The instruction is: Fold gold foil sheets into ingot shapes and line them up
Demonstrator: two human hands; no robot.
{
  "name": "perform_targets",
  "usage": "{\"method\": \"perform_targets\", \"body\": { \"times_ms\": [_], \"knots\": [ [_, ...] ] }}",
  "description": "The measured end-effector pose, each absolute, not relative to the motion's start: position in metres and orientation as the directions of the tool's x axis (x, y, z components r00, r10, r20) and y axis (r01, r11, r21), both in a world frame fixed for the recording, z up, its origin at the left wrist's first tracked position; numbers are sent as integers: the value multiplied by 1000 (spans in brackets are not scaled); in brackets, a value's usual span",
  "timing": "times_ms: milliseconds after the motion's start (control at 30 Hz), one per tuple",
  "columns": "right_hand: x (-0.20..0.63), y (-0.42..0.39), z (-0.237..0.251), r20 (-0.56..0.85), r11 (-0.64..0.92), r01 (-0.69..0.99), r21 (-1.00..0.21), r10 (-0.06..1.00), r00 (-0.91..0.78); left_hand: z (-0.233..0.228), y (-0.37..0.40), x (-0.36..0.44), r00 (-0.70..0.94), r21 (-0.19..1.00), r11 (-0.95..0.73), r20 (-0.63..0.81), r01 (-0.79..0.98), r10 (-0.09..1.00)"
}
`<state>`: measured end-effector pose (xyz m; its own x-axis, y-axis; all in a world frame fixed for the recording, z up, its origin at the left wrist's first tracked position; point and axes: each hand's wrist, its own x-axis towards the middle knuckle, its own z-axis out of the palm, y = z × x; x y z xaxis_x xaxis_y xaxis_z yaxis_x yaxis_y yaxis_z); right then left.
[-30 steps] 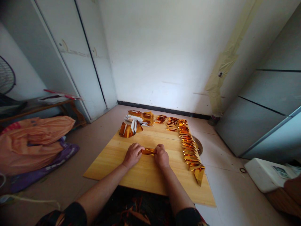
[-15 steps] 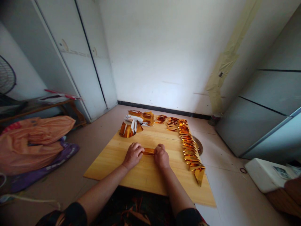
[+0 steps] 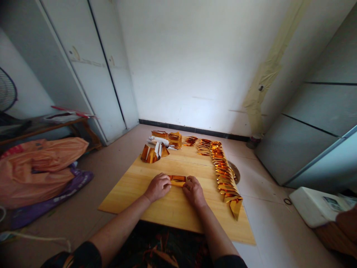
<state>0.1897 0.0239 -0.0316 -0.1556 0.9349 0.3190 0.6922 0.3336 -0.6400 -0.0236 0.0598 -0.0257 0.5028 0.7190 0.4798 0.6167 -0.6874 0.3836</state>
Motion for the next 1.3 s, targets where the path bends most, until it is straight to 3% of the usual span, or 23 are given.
{"method": "perform_targets", "body": {
  "times_ms": [200, 367, 567, 733, 1000, 1300],
  "knots": [
    [190, 32, -32, 326, 339, 698, -631, 932, -158, -25, 61, -24, 476, 407, -671, 484, 620, 734],
    [189, 42, -30, 228, 208, 776, -595, 970, -86, -26, 62, -24, 450, 436, -651, 482, 621, 752],
    [184, 45, -26, 185, 178, 814, -553, 979, -89, -26, 61, -26, 466, 453, -656, 467, 604, 751],
    [178, 46, -22, 126, 82, 874, -479, 992, -24, -25, 63, -24, 388, 500, -543, 385, 675, 837],
    [173, 51, -19, 53, -6, 939, -343, 998, 26, -20, 62, -19, 256, 308, -328, 253, 893, 933],
    [172, 52, -17, 9, -13, 950, -312, 1000, 17, -21, 61, -20, 282, 301, -357, 264, 885, 922]
  ]
}}
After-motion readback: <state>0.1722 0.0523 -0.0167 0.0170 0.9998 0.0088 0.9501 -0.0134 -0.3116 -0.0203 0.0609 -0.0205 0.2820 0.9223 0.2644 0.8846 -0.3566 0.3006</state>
